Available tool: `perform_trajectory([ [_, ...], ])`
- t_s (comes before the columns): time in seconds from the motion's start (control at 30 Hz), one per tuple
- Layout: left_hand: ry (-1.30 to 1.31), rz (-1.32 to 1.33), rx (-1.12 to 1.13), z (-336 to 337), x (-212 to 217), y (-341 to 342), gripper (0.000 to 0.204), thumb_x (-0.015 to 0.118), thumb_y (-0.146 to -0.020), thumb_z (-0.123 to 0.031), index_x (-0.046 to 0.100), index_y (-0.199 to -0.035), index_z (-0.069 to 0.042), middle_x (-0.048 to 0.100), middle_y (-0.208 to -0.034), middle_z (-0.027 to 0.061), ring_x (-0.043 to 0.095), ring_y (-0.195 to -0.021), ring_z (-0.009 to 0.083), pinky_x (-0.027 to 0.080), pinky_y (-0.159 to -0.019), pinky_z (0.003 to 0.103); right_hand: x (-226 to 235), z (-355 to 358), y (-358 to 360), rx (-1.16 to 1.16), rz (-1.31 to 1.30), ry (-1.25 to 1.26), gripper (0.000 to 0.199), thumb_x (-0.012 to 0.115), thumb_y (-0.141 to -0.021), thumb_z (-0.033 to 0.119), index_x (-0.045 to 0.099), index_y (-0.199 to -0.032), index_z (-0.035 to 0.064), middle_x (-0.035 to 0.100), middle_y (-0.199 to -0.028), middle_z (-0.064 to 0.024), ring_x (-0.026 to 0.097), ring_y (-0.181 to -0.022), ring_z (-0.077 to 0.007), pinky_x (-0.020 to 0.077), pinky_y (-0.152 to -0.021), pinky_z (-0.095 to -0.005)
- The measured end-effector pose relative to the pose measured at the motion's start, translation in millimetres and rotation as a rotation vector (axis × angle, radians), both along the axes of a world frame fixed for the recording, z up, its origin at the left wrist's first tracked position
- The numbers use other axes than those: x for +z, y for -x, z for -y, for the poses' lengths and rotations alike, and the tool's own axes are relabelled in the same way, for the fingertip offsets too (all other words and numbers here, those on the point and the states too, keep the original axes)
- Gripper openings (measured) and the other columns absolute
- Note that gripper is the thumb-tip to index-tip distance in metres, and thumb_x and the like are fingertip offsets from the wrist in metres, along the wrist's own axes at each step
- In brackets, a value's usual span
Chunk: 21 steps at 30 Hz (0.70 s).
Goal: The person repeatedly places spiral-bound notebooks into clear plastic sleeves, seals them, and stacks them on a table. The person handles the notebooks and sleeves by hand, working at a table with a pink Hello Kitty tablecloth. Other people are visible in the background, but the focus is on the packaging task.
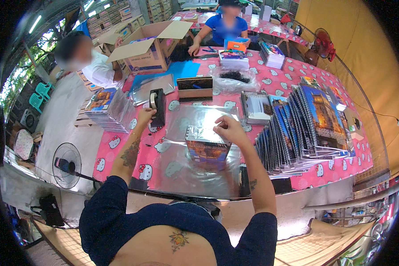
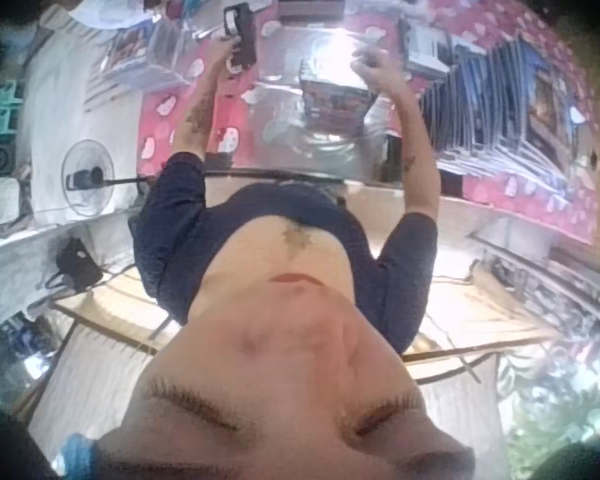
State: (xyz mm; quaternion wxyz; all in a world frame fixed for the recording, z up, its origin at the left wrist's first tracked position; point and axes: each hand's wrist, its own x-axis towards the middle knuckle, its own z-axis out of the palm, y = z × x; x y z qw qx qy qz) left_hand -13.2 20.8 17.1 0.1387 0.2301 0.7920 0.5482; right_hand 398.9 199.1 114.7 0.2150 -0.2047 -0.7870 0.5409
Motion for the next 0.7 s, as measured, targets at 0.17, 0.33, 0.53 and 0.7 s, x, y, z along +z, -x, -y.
perform_trajectory([
  [0.17, -0.017, 0.514, 0.169, -9.1, -0.5, -4.7, 0.022, 0.078, -0.075, -0.018, 0.066, -0.084, -0.002, 0.064, -0.077, 0.004, 0.062, -0.071, 0.019, 0.047, -0.069, 0.033, 7.4, 0.9, -7.2, -0.006, 0.05, 0.076, 0.03, 0.074, -0.082, 0.017, 0.064, -0.105, 0.001, 0.065, -0.084, -0.0034, 0.06, -0.076, -0.0094, 0.049, -0.067, -0.0243],
  [0.33, -0.518, 0.2, 0.162, 12.3, -45.3, -55.0, 0.01, 0.07, -0.083, -0.013, 0.068, -0.088, -0.005, 0.068, -0.082, 0.0061, 0.065, -0.077, 0.0236, 0.049, -0.071, 0.036, 10.8, 2.4, -6.4, 0.029, 0.042, 0.102, 0.03, 0.074, -0.082, 0.017, 0.063, -0.107, 0.0021, 0.064, -0.085, -0.0032, 0.059, -0.077, -0.009, 0.0485, -0.067, -0.0244],
  [0.53, 0.52, -0.601, 0.101, 40.8, 9.1, -58.6, 0.021, 0.066, -0.085, -0.021, 0.068, -0.084, 0.0, 0.069, -0.087, 0.0201, 0.067, -0.079, 0.0348, 0.051, -0.068, 0.043, 10.8, 6.6, -6.9, -0.023, 0.04, 0.024, 0.03, 0.072, -0.084, 0.016, 0.061, -0.108, 0.0025, 0.064, -0.084, -0.0032, 0.059, -0.076, -0.0091, 0.0479, -0.069, -0.025],
  [0.7, 0.228, -0.889, -0.788, -11.9, 150.1, -124.7, 0.028, 0.067, -0.084, -0.03, 0.065, -0.081, -0.002, 0.066, -0.078, 0.0153, 0.065, -0.073, 0.0323, 0.05, -0.064, 0.041, 9.1, 10.2, -6.2, -0.014, -0.002, 0.044, 0.03, 0.071, -0.085, 0.016, 0.061, -0.11, 0.0027, 0.064, -0.081, -0.0033, 0.058, -0.074, -0.0089, 0.0471, -0.064, -0.0256],
])
